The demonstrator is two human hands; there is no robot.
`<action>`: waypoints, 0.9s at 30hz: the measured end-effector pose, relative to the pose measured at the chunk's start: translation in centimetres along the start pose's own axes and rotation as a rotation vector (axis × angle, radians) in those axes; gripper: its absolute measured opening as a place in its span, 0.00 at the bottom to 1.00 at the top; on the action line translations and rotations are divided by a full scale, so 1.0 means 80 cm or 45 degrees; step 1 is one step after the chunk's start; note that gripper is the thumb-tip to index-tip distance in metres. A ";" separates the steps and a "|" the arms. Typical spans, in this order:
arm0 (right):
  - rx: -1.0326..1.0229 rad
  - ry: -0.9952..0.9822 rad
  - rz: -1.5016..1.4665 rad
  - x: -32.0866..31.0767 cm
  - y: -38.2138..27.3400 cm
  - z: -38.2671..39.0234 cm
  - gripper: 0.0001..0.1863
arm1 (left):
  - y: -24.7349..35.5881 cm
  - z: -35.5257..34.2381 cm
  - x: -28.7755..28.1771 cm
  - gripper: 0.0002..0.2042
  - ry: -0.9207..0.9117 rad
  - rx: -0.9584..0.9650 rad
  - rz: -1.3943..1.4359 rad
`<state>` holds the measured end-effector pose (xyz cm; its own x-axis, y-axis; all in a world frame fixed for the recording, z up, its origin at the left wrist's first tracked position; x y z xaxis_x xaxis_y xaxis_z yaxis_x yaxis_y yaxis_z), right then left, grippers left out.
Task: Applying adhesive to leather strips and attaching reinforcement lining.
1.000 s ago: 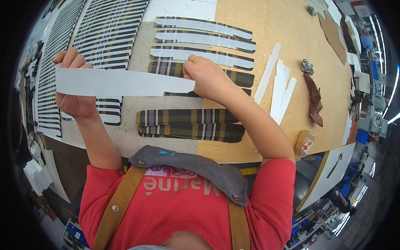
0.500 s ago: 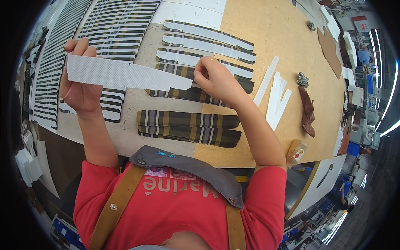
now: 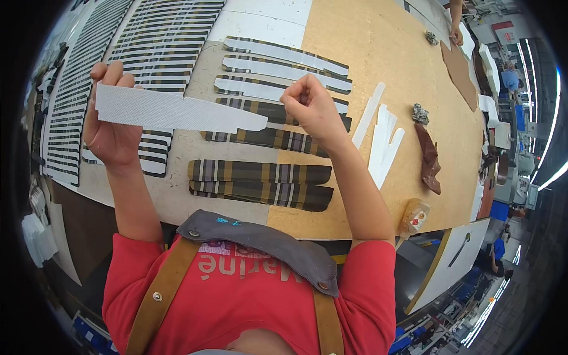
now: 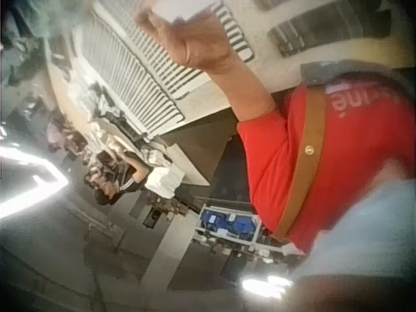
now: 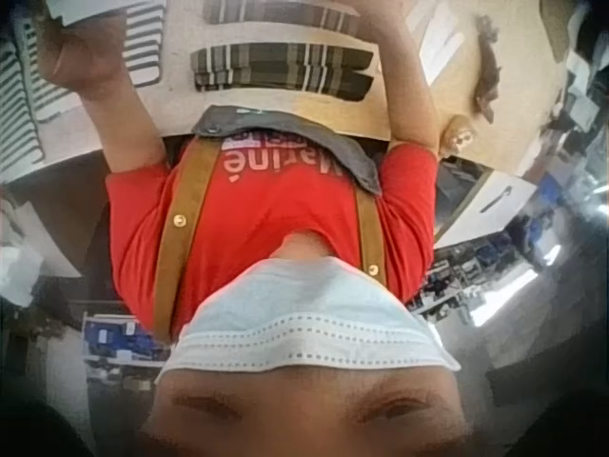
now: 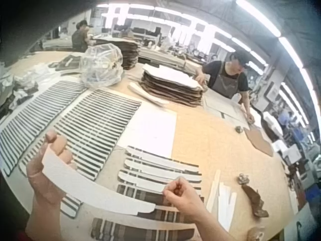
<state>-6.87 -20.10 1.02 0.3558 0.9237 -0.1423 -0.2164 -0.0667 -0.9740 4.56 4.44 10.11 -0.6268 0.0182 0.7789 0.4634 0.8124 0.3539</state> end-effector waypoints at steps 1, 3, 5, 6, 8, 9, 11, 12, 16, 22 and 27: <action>-0.003 0.003 0.002 -0.007 -0.005 0.001 0.07 | -0.001 0.000 0.006 0.12 -0.045 -0.007 -0.007; -0.071 0.080 0.005 -0.033 -0.018 0.007 0.07 | 0.000 0.000 0.012 0.11 0.071 0.033 -0.049; -0.080 0.164 0.012 -0.065 -0.020 0.023 0.05 | -0.001 -0.003 0.018 0.11 0.081 0.039 -0.053; -0.064 0.164 -0.033 -0.084 -0.016 0.033 0.03 | -0.003 -0.006 0.023 0.11 0.066 0.028 -0.045; -0.041 0.162 -0.116 -0.103 -0.009 0.052 0.03 | -0.005 -0.008 0.025 0.11 0.075 0.032 -0.109; -0.047 0.183 -0.116 -0.108 -0.010 0.064 0.03 | -0.007 -0.009 0.029 0.11 0.060 0.020 -0.099; 0.056 0.188 -0.333 -0.115 -0.003 0.084 0.05 | -0.012 -0.011 0.035 0.12 0.059 -0.002 -0.124; 0.056 0.139 -0.478 -0.119 0.002 0.089 0.06 | -0.015 -0.012 0.036 0.12 0.044 -0.020 -0.141; 0.017 0.138 -0.728 -0.127 0.005 0.113 0.05 | -0.036 -0.017 0.049 0.12 0.055 -0.073 -0.127; -0.012 0.100 -0.825 -0.129 0.014 0.128 0.07 | -0.054 -0.019 0.062 0.10 0.042 -0.120 -0.117; 0.023 0.089 -0.813 -0.125 0.019 0.139 0.09 | -0.063 -0.022 0.071 0.10 0.035 -0.131 -0.157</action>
<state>-20.86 -25.26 2.90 0.4776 0.7526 0.4533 0.0426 0.4955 -0.8675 -0.23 -0.56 13.62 -0.6664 -0.0950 0.7395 0.4464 0.7436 0.4978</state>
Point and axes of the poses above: each hand's wrist, its own z-axis away from the middle knuckle, its own x-axis out of the palm, y = z × x, the point moved 8 cm from there along -z, towards the middle knuckle, and after that the axes turned 5 degrees about y, right-handed, at the moved point
